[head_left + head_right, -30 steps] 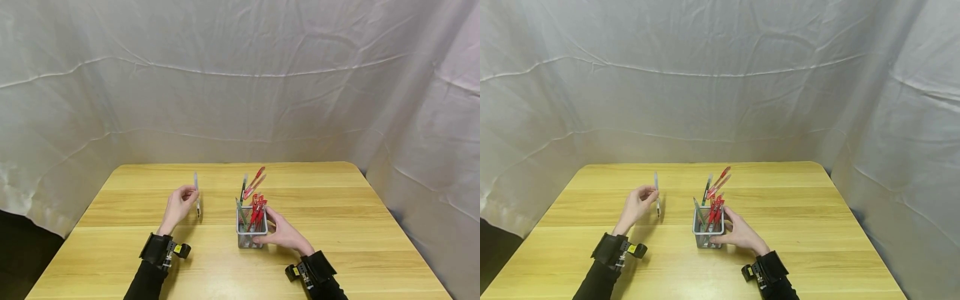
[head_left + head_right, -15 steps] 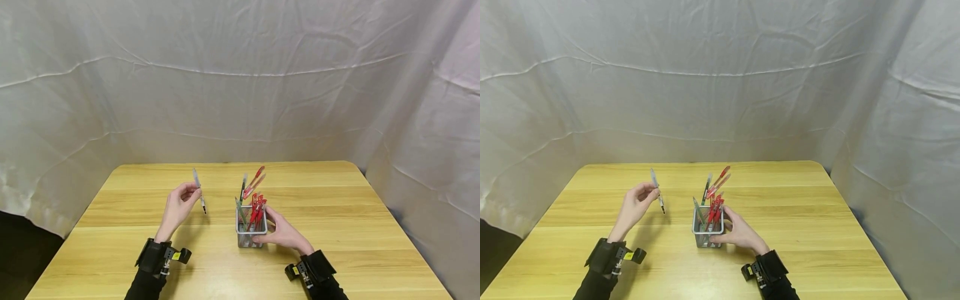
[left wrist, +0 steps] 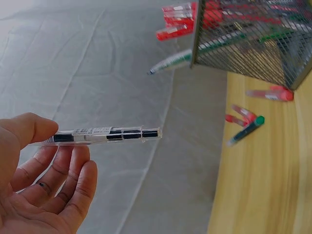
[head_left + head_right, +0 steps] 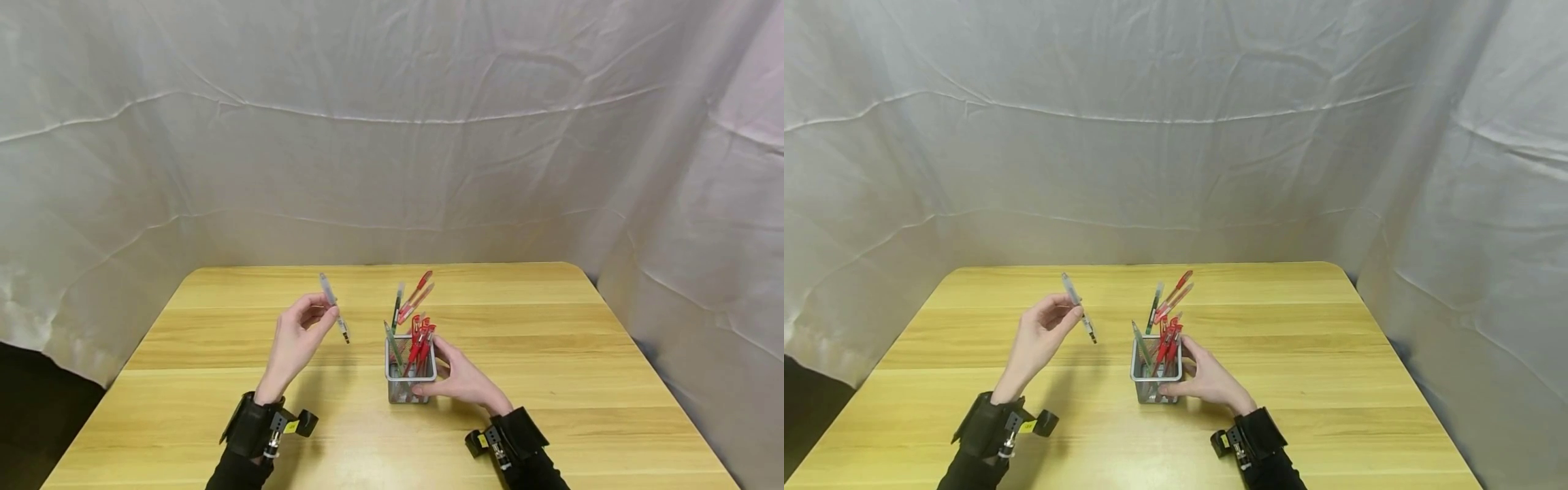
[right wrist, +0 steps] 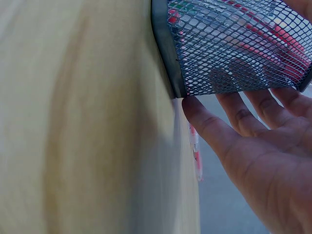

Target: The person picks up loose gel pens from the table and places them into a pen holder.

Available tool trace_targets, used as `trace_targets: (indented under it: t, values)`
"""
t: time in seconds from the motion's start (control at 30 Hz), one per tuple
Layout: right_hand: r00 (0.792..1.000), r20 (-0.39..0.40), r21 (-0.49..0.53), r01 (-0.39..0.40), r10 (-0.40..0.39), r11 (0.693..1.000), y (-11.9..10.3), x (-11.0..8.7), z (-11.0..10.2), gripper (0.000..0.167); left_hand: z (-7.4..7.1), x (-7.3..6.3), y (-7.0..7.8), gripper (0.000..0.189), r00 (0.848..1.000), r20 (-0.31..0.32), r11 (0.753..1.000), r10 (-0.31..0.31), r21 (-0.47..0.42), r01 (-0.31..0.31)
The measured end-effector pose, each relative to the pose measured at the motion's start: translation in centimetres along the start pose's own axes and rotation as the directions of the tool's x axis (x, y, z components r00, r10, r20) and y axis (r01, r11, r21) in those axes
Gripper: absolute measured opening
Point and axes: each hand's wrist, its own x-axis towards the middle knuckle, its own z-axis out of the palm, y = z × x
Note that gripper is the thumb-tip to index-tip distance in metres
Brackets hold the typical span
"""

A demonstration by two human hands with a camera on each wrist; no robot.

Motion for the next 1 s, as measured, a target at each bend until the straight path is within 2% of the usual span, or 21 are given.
trace_targets:
  t: [0.13,0.17,0.3,0.53,0.83,1.0]
  values:
    - [1.000,0.000,0.000,0.001,-0.001,1.000,-0.1,0.0,0.0,0.100,0.2,-0.1,0.8,0.024,0.999,0.004,0.999,0.043,-0.018,-0.043]
    - [1.000,0.001,0.000,0.001,-0.001,1.000,-0.1,0.0,0.0,0.100,0.3,0.0,2.7,0.021,1.000,-0.005,1.000,0.020,0.015,-0.020]
    - [1.000,0.002,0.001,0.004,-0.004,1.000,-0.1,0.0,0.0,0.100,0.7,-0.1,3.6,0.018,1.000,0.012,0.999,0.024,0.021,-0.025]
    - [1.000,0.006,0.000,0.001,-0.001,1.000,-0.1,-0.1,0.0,0.101,1.6,-0.5,4.5,0.016,0.999,0.034,0.999,0.025,0.023,-0.026]
    - [1.000,0.011,-0.001,0.000,0.000,1.000,0.0,-0.1,0.0,0.102,2.7,-1.1,4.8,0.014,0.996,0.055,0.997,0.073,0.009,-0.074]
    - [1.000,0.008,-0.006,-0.004,0.004,1.000,0.2,0.0,-0.1,0.101,3.3,-1.4,5.7,0.014,0.995,0.090,0.999,0.037,0.003,-0.038]
